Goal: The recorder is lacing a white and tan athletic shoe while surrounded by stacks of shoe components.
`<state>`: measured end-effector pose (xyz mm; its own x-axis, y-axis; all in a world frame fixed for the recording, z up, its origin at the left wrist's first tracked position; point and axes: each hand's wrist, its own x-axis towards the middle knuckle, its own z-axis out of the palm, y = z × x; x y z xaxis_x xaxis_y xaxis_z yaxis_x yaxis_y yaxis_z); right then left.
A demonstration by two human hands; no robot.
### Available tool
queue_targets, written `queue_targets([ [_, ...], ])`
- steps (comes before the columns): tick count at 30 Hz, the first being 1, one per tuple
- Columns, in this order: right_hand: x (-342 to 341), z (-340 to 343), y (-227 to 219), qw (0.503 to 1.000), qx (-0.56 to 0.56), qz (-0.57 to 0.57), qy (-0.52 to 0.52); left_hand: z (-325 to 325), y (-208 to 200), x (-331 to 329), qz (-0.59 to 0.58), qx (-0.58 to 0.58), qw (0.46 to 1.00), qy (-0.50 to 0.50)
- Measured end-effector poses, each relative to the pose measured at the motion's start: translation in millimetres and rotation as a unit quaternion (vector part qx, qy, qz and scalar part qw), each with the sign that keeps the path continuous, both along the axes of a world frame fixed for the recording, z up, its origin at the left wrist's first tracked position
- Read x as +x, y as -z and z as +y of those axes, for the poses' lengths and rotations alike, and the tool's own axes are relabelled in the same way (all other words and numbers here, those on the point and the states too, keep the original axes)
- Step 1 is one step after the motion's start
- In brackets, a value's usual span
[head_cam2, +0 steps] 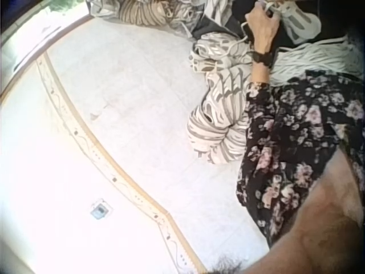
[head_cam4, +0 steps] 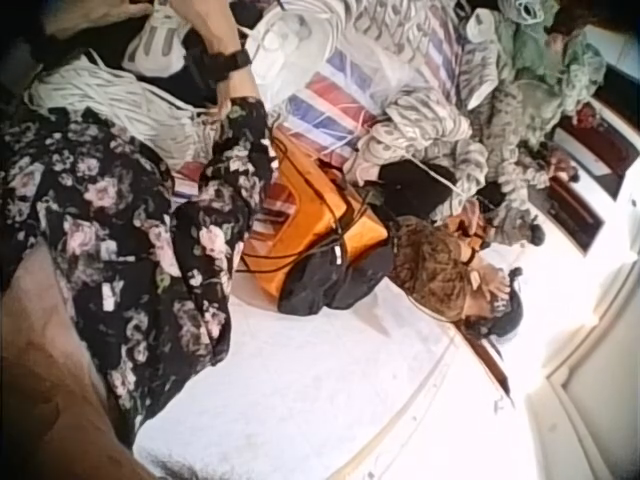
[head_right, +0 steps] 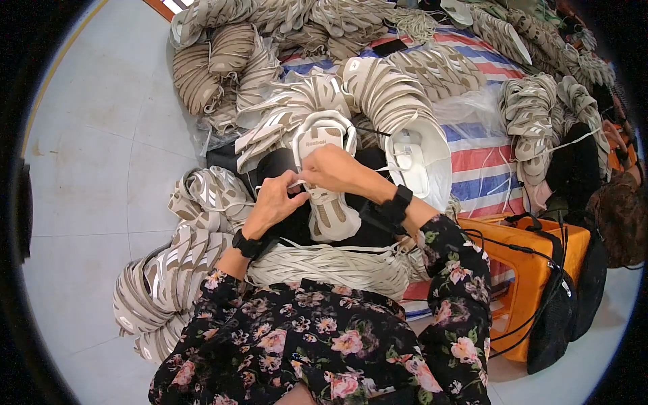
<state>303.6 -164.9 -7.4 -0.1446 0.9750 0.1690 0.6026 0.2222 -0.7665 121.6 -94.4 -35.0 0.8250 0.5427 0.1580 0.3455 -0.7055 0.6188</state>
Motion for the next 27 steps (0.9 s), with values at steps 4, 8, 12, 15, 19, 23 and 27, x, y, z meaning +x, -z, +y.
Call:
queue_targets([
  [4,2.5,4.7,7.2,0.977,-0.138,0.151,0.060,-1.0,-5.8,1.0,0.020,-0.027,0.999,-0.007],
  [8,10.0,-1.4,10.4,0.972,-0.157,0.151,0.091,-2.4,-10.7,4.5,0.052,-0.041,0.997,-0.031],
  [12,16.5,-9.3,15.6,0.979,-0.108,0.142,0.100,-11.2,-11.7,11.4,0.089,-0.005,0.993,-0.074],
  [15,30.2,-19.9,13.8,0.953,-0.200,0.212,0.083,-5.7,-2.3,9.5,0.082,0.004,0.994,-0.073],
  [19,38.0,-20.4,12.2,0.983,-0.109,0.147,0.018,18.9,6.1,-4.8,-0.015,-0.272,0.962,-0.032],
  [23,44.5,-22.9,14.4,0.988,-0.120,0.092,0.034,17.4,-9.7,-15.8,0.033,-0.180,0.983,-0.029],
  [27,52.1,-30.6,20.1,0.984,-0.102,0.131,0.060,14.4,-16.3,-29.4,0.033,-0.133,0.989,-0.053],
])
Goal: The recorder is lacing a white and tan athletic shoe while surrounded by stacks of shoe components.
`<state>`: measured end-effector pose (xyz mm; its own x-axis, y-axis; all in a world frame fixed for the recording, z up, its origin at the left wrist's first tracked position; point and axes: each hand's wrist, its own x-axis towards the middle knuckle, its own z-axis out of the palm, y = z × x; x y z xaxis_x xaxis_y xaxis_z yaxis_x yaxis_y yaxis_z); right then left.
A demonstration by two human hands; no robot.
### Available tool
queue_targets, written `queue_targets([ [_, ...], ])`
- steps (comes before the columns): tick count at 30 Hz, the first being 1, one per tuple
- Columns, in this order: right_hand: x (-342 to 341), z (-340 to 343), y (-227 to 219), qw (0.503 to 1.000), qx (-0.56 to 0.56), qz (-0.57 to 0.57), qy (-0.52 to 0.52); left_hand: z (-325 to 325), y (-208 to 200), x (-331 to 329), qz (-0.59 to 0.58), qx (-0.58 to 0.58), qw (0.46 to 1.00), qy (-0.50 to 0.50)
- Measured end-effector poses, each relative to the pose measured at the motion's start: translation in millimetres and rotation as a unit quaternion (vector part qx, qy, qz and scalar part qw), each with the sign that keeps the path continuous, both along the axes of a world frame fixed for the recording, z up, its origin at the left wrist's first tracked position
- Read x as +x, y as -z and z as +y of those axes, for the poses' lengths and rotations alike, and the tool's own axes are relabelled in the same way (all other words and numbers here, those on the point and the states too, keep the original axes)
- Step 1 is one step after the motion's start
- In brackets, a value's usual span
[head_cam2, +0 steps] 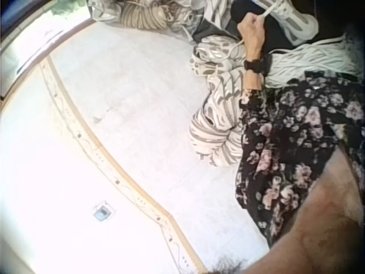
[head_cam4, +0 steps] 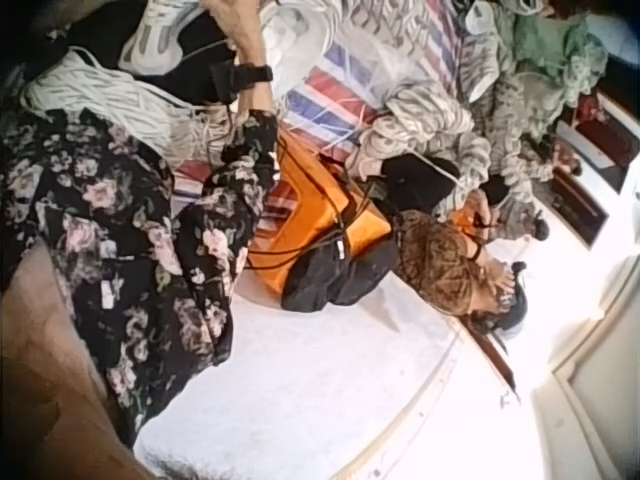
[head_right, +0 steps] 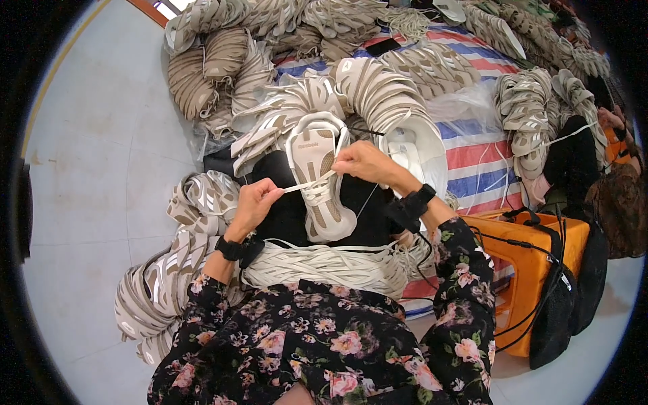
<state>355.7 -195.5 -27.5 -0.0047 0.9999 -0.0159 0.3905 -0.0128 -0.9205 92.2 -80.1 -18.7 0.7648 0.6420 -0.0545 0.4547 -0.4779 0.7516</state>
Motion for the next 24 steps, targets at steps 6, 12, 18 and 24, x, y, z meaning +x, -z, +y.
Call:
queue_targets([
  [6,119.9,-30.3,-43.5,0.981,-0.078,-0.137,-0.109,52.3,-45.6,-92.8,0.037,0.037,0.997,0.051],
  [12,290.2,-153.4,-136.4,0.913,-0.100,-0.385,0.089,92.1,-141.1,-214.4,0.130,0.145,0.974,-0.114],
  [18,385.7,-260.5,-165.4,0.789,-0.060,-0.545,0.276,88.4,-204.8,-353.2,0.223,0.298,0.886,-0.276],
  [24,407.1,-360.0,-191.3,0.405,0.014,-0.772,0.490,93.8,-229.5,-457.4,0.232,0.336,0.830,-0.380],
])
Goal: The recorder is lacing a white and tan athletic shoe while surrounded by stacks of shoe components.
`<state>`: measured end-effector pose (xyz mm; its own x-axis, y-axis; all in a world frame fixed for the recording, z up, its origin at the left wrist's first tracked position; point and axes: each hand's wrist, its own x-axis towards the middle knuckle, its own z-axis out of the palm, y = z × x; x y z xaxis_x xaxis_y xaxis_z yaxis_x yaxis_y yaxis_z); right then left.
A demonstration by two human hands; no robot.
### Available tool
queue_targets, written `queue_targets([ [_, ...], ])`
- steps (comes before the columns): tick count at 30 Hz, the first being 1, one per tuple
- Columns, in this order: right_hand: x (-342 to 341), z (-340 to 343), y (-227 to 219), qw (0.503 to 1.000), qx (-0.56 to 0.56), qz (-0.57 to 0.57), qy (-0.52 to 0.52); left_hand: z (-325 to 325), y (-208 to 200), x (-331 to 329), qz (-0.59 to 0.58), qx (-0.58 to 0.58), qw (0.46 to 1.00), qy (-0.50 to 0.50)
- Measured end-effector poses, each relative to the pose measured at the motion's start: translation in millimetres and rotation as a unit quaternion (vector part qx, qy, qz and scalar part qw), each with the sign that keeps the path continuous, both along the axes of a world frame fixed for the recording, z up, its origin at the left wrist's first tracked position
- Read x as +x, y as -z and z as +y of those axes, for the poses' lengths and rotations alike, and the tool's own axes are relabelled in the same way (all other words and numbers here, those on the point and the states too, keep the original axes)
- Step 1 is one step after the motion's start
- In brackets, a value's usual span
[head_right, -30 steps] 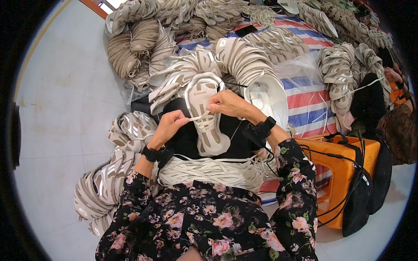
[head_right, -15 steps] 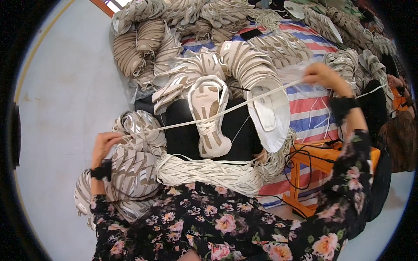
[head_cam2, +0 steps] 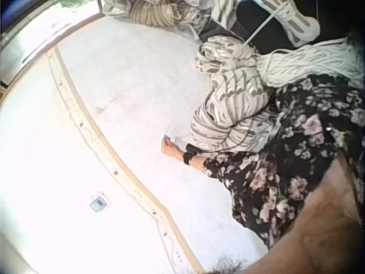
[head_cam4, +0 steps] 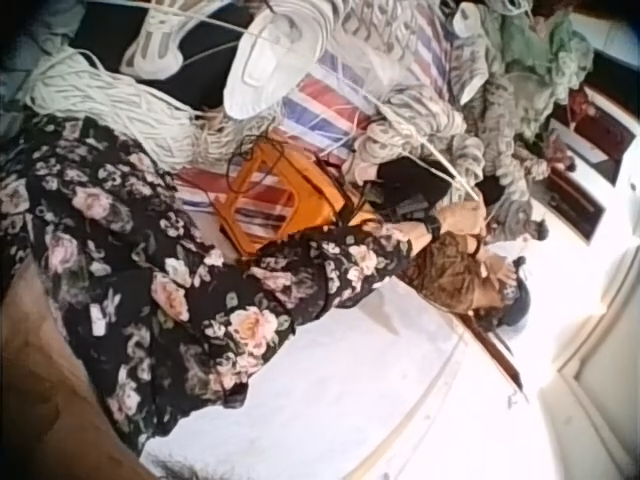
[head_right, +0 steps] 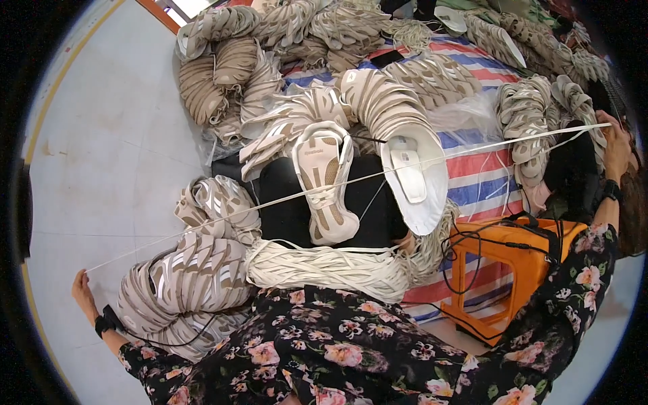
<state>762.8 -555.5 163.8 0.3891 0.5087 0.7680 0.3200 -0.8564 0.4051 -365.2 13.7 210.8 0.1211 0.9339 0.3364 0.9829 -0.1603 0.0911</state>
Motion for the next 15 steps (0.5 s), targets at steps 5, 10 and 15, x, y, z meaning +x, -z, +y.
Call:
queue_targets([
  [5,-46.2,37.2,24.2,0.677,0.597,0.235,-0.362,-28.5,-15.9,-19.7,0.188,0.311,0.926,-0.101],
  [10,-229.6,158.1,48.3,0.222,0.627,0.391,-0.636,-27.2,0.7,55.9,-0.317,0.230,0.916,-0.086],
  [15,-378.8,244.5,114.2,0.508,0.426,0.631,-0.403,1.9,66.0,139.2,-0.632,0.066,0.757,0.156],
])
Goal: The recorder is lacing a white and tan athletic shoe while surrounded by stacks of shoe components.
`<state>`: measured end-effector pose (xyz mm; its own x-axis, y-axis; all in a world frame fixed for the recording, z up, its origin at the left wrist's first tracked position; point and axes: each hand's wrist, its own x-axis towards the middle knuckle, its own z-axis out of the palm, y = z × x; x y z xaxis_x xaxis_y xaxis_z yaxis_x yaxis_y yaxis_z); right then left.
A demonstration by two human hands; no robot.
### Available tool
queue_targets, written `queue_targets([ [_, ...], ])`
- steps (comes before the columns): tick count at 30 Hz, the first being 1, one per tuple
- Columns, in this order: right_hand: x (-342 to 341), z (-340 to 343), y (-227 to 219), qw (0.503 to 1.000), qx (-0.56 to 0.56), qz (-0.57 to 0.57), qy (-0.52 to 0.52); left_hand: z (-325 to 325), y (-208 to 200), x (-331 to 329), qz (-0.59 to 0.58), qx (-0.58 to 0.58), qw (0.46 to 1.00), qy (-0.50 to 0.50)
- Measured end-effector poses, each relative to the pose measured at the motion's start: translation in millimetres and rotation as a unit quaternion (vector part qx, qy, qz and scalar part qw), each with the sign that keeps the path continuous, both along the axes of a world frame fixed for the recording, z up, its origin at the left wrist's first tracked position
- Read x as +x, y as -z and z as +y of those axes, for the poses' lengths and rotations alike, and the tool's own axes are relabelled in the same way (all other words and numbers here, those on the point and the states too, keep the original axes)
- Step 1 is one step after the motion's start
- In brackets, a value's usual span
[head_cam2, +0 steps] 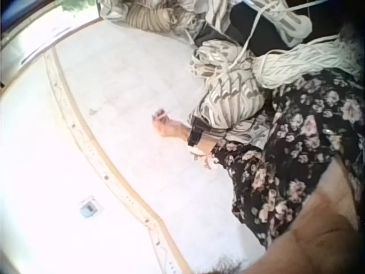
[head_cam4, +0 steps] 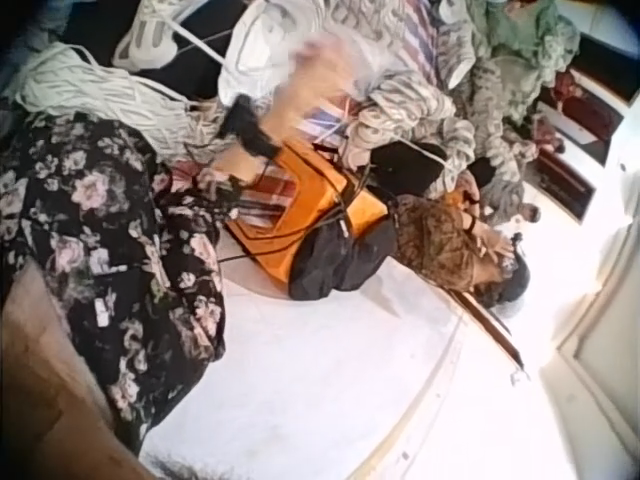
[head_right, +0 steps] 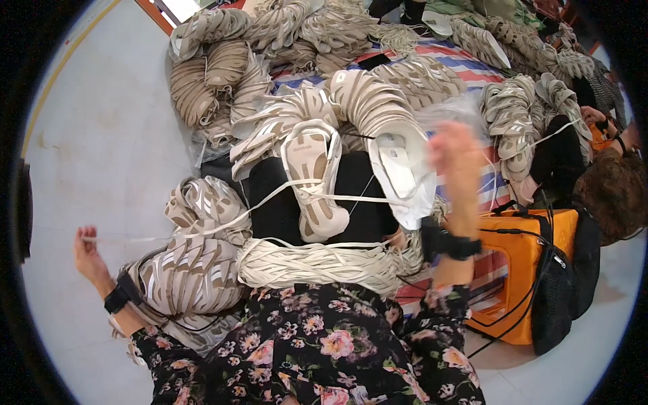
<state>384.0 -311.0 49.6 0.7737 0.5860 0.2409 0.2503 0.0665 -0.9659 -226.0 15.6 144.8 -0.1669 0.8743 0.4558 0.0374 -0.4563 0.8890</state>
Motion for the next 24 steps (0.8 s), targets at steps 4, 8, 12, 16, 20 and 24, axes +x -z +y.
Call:
queue_targets([
  [4,-60.4,53.2,66.9,0.957,-0.062,0.168,-0.226,-4.4,53.3,125.0,0.003,-0.126,0.968,0.216],
  [8,-73.2,71.7,114.1,0.942,-0.155,0.153,-0.255,-47.4,100.2,265.7,0.047,-0.295,0.895,0.331],
  [12,-76.8,83.6,121.4,0.953,-0.175,0.083,-0.232,-82.2,136.6,338.7,0.087,-0.324,0.840,0.425],
  [16,-80.7,84.2,119.7,0.958,-0.181,0.034,-0.222,-104.7,161.1,378.9,0.129,-0.302,0.796,0.508],
  [20,-83.6,87.0,113.6,0.961,-0.189,-0.028,-0.202,-117.4,172.3,393.4,0.251,-0.205,0.788,0.523],
  [24,-85.5,91.3,121.9,0.963,-0.190,-0.125,-0.145,-120.2,177.8,397.9,0.294,-0.179,0.800,0.492],
])
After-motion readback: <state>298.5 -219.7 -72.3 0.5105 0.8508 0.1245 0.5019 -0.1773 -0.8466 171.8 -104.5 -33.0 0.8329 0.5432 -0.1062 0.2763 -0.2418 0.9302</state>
